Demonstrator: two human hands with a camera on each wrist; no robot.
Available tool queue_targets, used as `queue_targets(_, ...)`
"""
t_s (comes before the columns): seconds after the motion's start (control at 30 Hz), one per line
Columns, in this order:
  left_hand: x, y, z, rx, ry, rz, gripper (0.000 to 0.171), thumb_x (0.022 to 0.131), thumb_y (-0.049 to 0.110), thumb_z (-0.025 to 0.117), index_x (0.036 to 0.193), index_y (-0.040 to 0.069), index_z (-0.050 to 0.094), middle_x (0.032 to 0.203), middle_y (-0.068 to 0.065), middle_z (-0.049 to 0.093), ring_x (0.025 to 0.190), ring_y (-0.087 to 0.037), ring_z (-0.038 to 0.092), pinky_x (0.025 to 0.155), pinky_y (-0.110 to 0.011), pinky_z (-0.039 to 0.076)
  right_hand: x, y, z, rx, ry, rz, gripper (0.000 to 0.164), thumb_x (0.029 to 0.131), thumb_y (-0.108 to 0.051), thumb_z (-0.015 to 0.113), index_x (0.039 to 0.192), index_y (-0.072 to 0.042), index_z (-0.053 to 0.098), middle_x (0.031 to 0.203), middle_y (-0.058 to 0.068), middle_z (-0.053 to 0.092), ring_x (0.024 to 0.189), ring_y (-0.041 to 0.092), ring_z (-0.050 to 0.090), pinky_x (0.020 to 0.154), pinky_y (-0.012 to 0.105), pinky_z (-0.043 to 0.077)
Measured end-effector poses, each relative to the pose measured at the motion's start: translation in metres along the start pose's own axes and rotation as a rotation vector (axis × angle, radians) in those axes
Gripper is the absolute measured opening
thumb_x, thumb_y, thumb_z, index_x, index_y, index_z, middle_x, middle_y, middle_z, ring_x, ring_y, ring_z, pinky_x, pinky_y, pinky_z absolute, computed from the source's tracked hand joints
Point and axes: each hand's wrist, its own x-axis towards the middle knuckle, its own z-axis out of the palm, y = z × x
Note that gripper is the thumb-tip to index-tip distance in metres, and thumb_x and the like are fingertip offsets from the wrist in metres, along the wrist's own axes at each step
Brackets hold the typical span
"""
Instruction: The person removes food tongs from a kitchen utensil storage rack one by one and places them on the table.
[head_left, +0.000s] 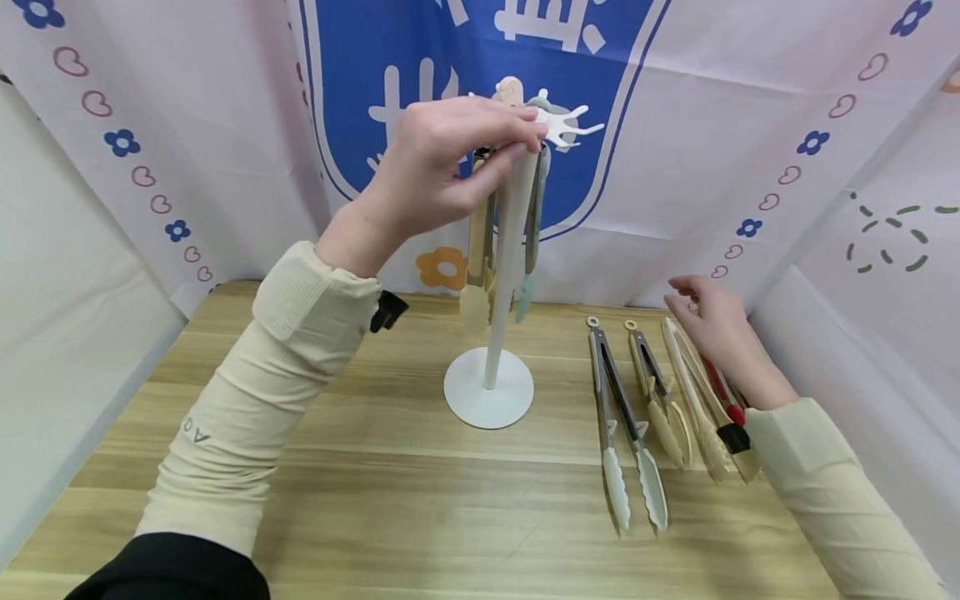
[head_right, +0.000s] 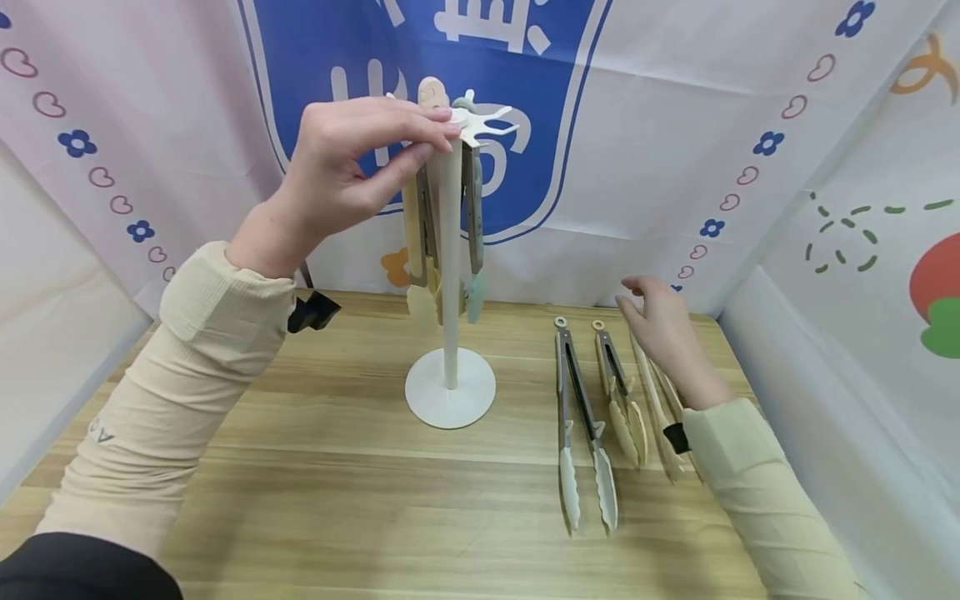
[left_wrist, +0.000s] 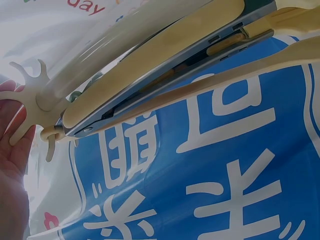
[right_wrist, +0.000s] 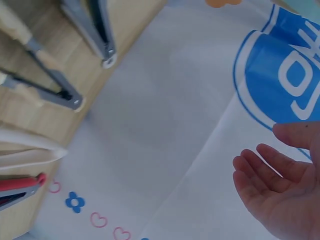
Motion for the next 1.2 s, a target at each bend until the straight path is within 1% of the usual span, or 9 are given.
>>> queue_targets(0.2, -0.001, 0.000, 0.000, -0.008, -0.005, -0.006, 0.014, 0.087, -0.001, 0.055, 0.093, -0.005, 0.067, 0.098, -0.014, 0.068, 0.102, -0.023, 0.061, 0.093, -0.026, 0.042, 0.005, -0.021, 0.000, 0.041, 0.061, -0.046, 0.037, 0.095, -0.019, 0.046, 0.121, 0.007, 0.049, 0.118, 0.027, 0.050, 0.108, 0.042, 0.046, 0.090, 0.054, 0.038)
queue_targets(0.37, -0.001, 0.000, -0.001, -0.007, -0.002, -0.004, 0.014, 0.087, -0.001, 0.055, 0.093, -0.005, 0.067, 0.098, -0.014, 0.068, 0.102, -0.023, 0.061, 0.093, -0.026, 0.042, 0.009, -0.036, -0.002, 0.046, 0.099, -0.071, 0.037, 0.094, -0.021, 0.048, 0.121, 0.005, 0.051, 0.117, 0.025, 0.051, 0.108, 0.041, 0.047, 0.091, 0.052, 0.038)
queue_targets(0.53, -0.001, 0.001, 0.000, -0.018, 0.000, -0.002, 0.015, 0.087, -0.002, 0.055, 0.094, -0.005, 0.066, 0.098, -0.014, 0.067, 0.103, -0.023, 0.060, 0.095, -0.026, 0.041, 0.015, -0.049, -0.005, 0.068, 0.176, -0.114, 0.034, 0.092, -0.018, 0.052, 0.117, 0.005, 0.054, 0.113, 0.023, 0.055, 0.105, 0.037, 0.050, 0.092, 0.049, 0.039)
queue_targets(0.67, -0.001, 0.001, 0.000, -0.020, -0.006, -0.007, 0.015, 0.087, -0.001, 0.054, 0.095, -0.005, 0.066, 0.100, -0.014, 0.067, 0.105, -0.023, 0.059, 0.096, -0.026, 0.040, 0.020, -0.058, -0.008, 0.093, 0.238, -0.178, 0.031, 0.091, -0.015, 0.054, 0.115, 0.006, 0.055, 0.113, 0.021, 0.056, 0.104, 0.034, 0.051, 0.093, 0.046, 0.040)
queue_targets(0.8, -0.001, 0.001, 0.000, -0.011, -0.012, -0.015, 0.016, 0.088, 0.000, 0.054, 0.096, -0.004, 0.066, 0.100, -0.013, 0.067, 0.105, -0.022, 0.059, 0.097, -0.025, 0.039, 0.023, -0.070, -0.010, 0.095, 0.297, -0.254, 0.029, 0.090, -0.014, 0.056, 0.113, 0.004, 0.057, 0.112, 0.018, 0.058, 0.103, 0.031, 0.053, 0.092, 0.042, 0.042)
queue_targets(1.0, -0.001, 0.002, -0.001, 0.002, -0.020, -0.036, 0.016, 0.088, 0.001, 0.054, 0.097, -0.004, 0.067, 0.101, -0.013, 0.067, 0.106, -0.022, 0.059, 0.097, -0.025, 0.039, 0.028, -0.091, -0.016, 0.120, 0.339, -0.326, 0.028, 0.089, -0.013, 0.058, 0.112, 0.003, 0.058, 0.111, 0.015, 0.060, 0.103, 0.028, 0.053, 0.092, 0.038, 0.042)
queue_targets(1.2, -0.002, 0.001, -0.001, -0.001, -0.014, -0.020, 0.016, 0.088, 0.000, 0.054, 0.097, -0.005, 0.066, 0.100, -0.014, 0.067, 0.105, -0.023, 0.059, 0.096, -0.026, 0.039, 0.033, -0.112, -0.026, 0.136, 0.426, -0.435, 0.025, 0.088, -0.009, 0.059, 0.109, 0.005, 0.059, 0.108, 0.015, 0.061, 0.101, 0.026, 0.056, 0.091, 0.032, 0.044)
